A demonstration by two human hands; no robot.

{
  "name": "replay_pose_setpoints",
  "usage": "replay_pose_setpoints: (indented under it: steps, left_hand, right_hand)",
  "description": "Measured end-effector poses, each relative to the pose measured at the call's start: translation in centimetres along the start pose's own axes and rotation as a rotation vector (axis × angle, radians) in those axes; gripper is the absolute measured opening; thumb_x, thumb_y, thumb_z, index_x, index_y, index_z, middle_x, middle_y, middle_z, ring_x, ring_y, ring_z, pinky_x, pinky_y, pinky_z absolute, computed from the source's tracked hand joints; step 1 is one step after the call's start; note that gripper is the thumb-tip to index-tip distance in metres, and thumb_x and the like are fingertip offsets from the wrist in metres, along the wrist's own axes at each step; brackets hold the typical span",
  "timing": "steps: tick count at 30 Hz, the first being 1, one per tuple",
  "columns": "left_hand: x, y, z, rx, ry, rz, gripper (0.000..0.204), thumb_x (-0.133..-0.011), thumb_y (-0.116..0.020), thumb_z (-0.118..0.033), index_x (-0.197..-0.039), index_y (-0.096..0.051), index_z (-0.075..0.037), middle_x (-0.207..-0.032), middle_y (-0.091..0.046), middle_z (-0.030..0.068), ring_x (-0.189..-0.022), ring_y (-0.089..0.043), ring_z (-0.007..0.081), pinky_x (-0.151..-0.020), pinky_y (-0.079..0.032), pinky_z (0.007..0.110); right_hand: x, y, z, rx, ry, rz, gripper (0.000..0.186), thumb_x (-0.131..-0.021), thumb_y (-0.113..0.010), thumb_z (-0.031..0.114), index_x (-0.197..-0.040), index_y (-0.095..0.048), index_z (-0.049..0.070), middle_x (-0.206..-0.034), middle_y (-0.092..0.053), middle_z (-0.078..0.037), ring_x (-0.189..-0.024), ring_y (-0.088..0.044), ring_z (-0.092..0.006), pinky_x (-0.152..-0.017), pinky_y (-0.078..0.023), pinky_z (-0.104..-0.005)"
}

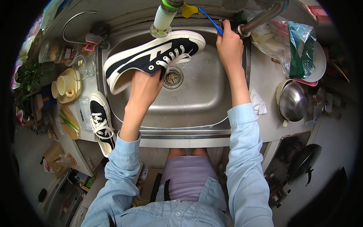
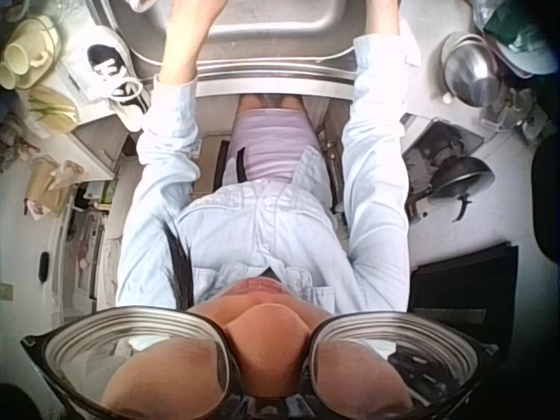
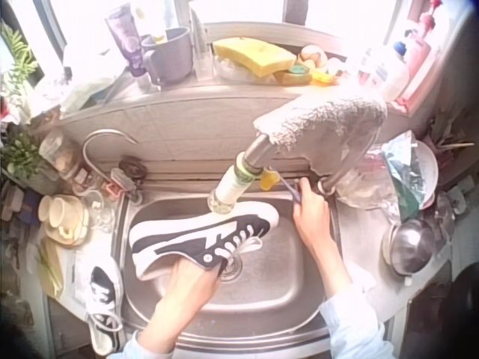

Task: The person scrubs a black and white sneaker with a blue toothbrush over a kitchen sink, rinses it under running water, and applies a purple cleaning paste to the white rubber sole before continuing to scrub the shoe.

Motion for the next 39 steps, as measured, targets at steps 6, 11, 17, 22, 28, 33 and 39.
replay_pose_setpoints:
  steps: [6, 11, 17, 22, 28, 33, 39]
  left_hand:
    - [-2.3, -0.2, -0.4, 0.070, -0.088, -0.080, 0.028, -0.079, -0.071, -0.004, -0.107, -0.070, -0.003, -0.105, -0.068, 0.0187, -0.096, -0.066, 0.0385, -0.080, -0.055, 0.045]
    - [-3.1, -1.1, -0.9, 0.092, -0.148, 0.019, 0.025, -0.082, -0.069, -0.004, -0.106, -0.069, -0.002, -0.099, -0.068, 0.0197, -0.089, -0.067, 0.0383, -0.075, -0.056, 0.045]
    - [-3.8, -2.3, -1.6, 0.121, -0.232, 0.137, 0.012, -0.080, -0.066, -0.001, -0.091, -0.067, 0.001, -0.085, -0.067, 0.0201, -0.077, -0.067, 0.0379, -0.063, -0.054, 0.045]
    - [-3.3, -4.0, -2.8, 0.116, -0.324, 0.184, 0.012, -0.075, -0.067, 0.000, -0.087, -0.068, -0.003, -0.079, -0.065, 0.0175, -0.076, -0.067, 0.0359, -0.061, -0.054, 0.043]
    - [-1.7, -7.0, -3.7, 0.007, -0.373, 0.271, 0.008, -0.074, -0.066, -0.001, -0.081, -0.068, -0.006, -0.074, -0.065, 0.0129, -0.070, -0.068, 0.0309, -0.059, -0.055, 0.040]
    - [-1.6, -8.0, -4.0, -0.027, -0.406, 0.300, 0.003, -0.074, -0.066, -0.005, -0.076, -0.066, -0.007, -0.067, -0.064, 0.0120, -0.063, -0.068, 0.0285, -0.053, -0.053, 0.038]
    - [-2.5, -8.8, -4.0, -0.185, -0.444, 0.315, 0.013, -0.073, -0.068, -0.006, -0.063, -0.072, -0.012, -0.064, -0.069, 0.0093, -0.063, -0.072, 0.0232, -0.055, -0.055, 0.036]
  right_hand:
    - [0.0, -0.1, -0.3, 0.001, -0.004, -0.007, 0.017, -0.095, -0.059, 0.016, -0.111, -0.056, 0.012, -0.077, -0.068, -0.022, -0.079, -0.066, -0.0475, -0.067, -0.052, -0.0557]
    - [0.0, -0.2, -0.3, -0.005, 0.023, -0.018, 0.017, -0.095, -0.059, 0.016, -0.111, -0.056, 0.012, -0.077, -0.068, -0.022, -0.079, -0.066, -0.0473, -0.068, -0.052, -0.0563]
    - [-1.2, 0.4, -0.7, -0.155, -0.026, 0.165, 0.020, -0.099, -0.059, 0.026, -0.108, -0.055, 0.009, -0.077, -0.065, -0.023, -0.079, -0.062, -0.0470, -0.068, -0.049, -0.0500]
    - [-1.7, 1.0, -0.7, -0.255, -0.068, 0.258, 0.028, -0.101, -0.058, 0.033, -0.106, -0.054, 0.007, -0.077, -0.062, -0.023, -0.077, -0.058, -0.0468, -0.067, -0.047, -0.0455]
    - [-1.7, 0.5, -1.0, -0.255, -0.058, 0.237, 0.026, -0.100, -0.057, 0.033, -0.107, -0.055, 0.008, -0.079, -0.063, -0.022, -0.078, -0.060, -0.0455, -0.068, -0.047, -0.0462]
    - [-1.6, 0.3, -1.1, -0.242, -0.061, 0.238, 0.024, -0.100, -0.057, 0.031, -0.108, -0.056, 0.009, -0.080, -0.065, -0.020, -0.080, -0.062, -0.0441, -0.070, -0.048, -0.0471]
    - [-1.6, 0.4, -1.2, -0.223, -0.059, 0.247, 0.022, -0.100, -0.057, 0.029, -0.109, -0.056, 0.009, -0.080, -0.065, -0.021, -0.080, -0.062, -0.0446, -0.070, -0.048, -0.0478]
Point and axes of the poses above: each hand's wrist, its own x-axis away from the middle knuckle, its own y-axis out of the back of the hand, z = x × y, the point moved 5 cm from there along -x, towards the middle knuckle
